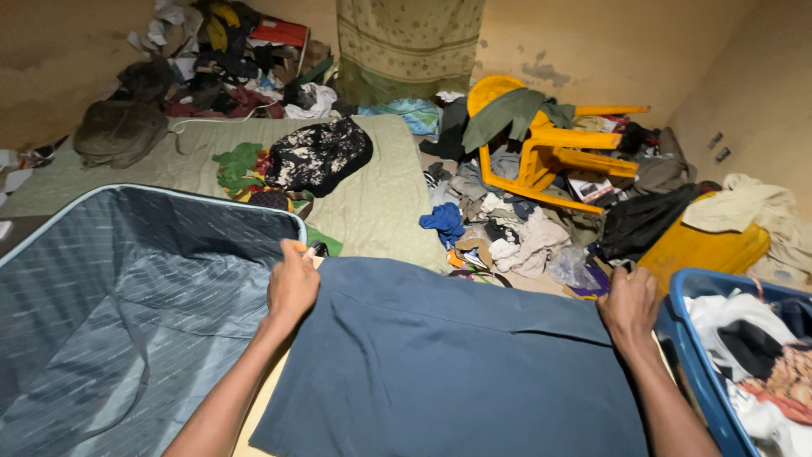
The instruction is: The person takes a pair of trousers from a bin, spreads them on a table, and folds them into a tight roll by hand before placing them into a suitcase.
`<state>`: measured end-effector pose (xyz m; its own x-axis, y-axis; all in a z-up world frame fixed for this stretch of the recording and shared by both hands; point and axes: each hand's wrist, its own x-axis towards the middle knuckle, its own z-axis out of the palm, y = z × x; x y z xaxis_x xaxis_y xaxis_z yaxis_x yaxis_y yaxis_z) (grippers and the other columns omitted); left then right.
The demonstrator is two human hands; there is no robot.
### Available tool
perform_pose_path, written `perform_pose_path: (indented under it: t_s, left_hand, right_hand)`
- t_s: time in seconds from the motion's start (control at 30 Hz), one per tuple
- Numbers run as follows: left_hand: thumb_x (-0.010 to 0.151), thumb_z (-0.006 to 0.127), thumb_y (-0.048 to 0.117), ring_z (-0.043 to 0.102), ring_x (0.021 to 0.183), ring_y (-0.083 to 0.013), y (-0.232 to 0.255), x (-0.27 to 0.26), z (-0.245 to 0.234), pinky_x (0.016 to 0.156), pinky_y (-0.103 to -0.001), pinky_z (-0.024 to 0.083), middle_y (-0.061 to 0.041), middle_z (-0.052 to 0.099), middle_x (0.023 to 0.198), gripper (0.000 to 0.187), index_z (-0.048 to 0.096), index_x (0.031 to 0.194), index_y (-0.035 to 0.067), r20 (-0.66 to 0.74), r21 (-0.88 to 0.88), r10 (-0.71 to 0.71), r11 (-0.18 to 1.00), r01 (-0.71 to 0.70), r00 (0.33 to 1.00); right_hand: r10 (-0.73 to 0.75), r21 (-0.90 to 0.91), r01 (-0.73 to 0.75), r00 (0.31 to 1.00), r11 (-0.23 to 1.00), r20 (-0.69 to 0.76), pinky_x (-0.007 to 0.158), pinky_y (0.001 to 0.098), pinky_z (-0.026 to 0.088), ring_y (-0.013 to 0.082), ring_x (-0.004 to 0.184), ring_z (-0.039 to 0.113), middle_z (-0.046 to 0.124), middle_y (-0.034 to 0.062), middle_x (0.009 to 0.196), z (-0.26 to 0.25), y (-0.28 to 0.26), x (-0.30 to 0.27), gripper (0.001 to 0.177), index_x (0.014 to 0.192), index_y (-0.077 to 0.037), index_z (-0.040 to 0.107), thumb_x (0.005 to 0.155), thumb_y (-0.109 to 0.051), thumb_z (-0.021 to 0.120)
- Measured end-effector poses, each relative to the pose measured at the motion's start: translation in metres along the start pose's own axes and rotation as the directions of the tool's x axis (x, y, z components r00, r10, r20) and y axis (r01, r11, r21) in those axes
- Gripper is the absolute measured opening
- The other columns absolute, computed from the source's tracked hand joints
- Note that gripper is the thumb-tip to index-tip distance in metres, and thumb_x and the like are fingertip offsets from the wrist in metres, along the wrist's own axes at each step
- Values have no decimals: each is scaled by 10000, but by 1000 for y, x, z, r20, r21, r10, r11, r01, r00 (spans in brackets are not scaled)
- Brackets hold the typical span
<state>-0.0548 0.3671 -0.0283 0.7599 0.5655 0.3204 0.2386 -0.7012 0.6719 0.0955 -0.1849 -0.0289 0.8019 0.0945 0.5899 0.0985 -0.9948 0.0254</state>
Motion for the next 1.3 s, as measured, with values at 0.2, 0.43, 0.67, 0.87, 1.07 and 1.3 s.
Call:
perform_pose_path:
  t_s: [0.2, 0.43, 0.67, 0.87, 1.07, 1.3]
  left_hand:
    - [994, 596, 318, 657, 781, -548, 32, -43, -27, 720, -628, 485, -326, 688, 793, 459, 410, 1328, 65, 120, 127, 70, 988, -86, 990]
    - [917, 517, 6, 668, 856, -525, 3, -50, -34, 703, -599, 498, -328, 692, 895, 406, 491, 1317, 72, -81, -70, 227, 970, -233, 971]
    - [946, 552, 38, 669, 817, -513, 3, -51, -42, 722, -576, 501, -321, 684, 845, 420, 469, 1357, 19, 44, -13, 187, 982, -187, 981]
    - [924, 641, 167, 623, 1067, -426, 16, -88, -66, 873, -509, 515, -268, 578, 1209, 470, 539, 1359, 20, 152, 190, 354, 906, -378, 923]
    - [852, 746, 264, 415, 1375, -445, 37, -148, -95, 1114, -507, 358, -260, 460, 1477, 565, 584, 1345, 43, 283, -58, 613, 779, -625, 737]
    - [901, 785, 251, 316, 1497, -399, 36, -178, -151, 1149, -477, 300, -204, 323, 1665, 654, 561, 1490, 77, 588, -380, 650, 748, -544, 481]
  right_hand:
    - [-437, 289, 437, 897, 852, -69, 897, 493, 447, 358, 1050, 592, 636, 155, 1064, -52, -72, -33, 238, 948, -67, 693, 785, -230, 748]
    - [-534, 508, 417, 840, 754, 102, 1165, 503, 248, 394, 1457, 332, 401, 204, 1542, -83, -104, -87, 578, 1391, -121, 536, 902, -420, 609]
    - [-560, 373, 450, 779, 812, 281, 1180, 525, 138, 335, 1514, 181, 224, 152, 1645, -75, -81, -86, 651, 1543, -213, 355, 969, -510, 431]
    - [-547, 263, 483, 780, 835, 304, 1166, 546, 122, 380, 1516, 114, 148, 215, 1681, -82, -97, -92, 745, 1610, -172, 271, 965, -520, 405]
    - [-793, 434, 706, 608, 560, 33, 1147, 590, 159, 489, 1508, 132, 173, 342, 1612, -104, -159, -132, 855, 1559, -44, 287, 938, -604, 463]
    - [-918, 404, 884, 337, 233, -209, 1091, 601, 330, 436, 1460, 347, 338, 315, 1564, -90, -210, -200, 513, 1495, -113, 435, 1019, -305, 417]
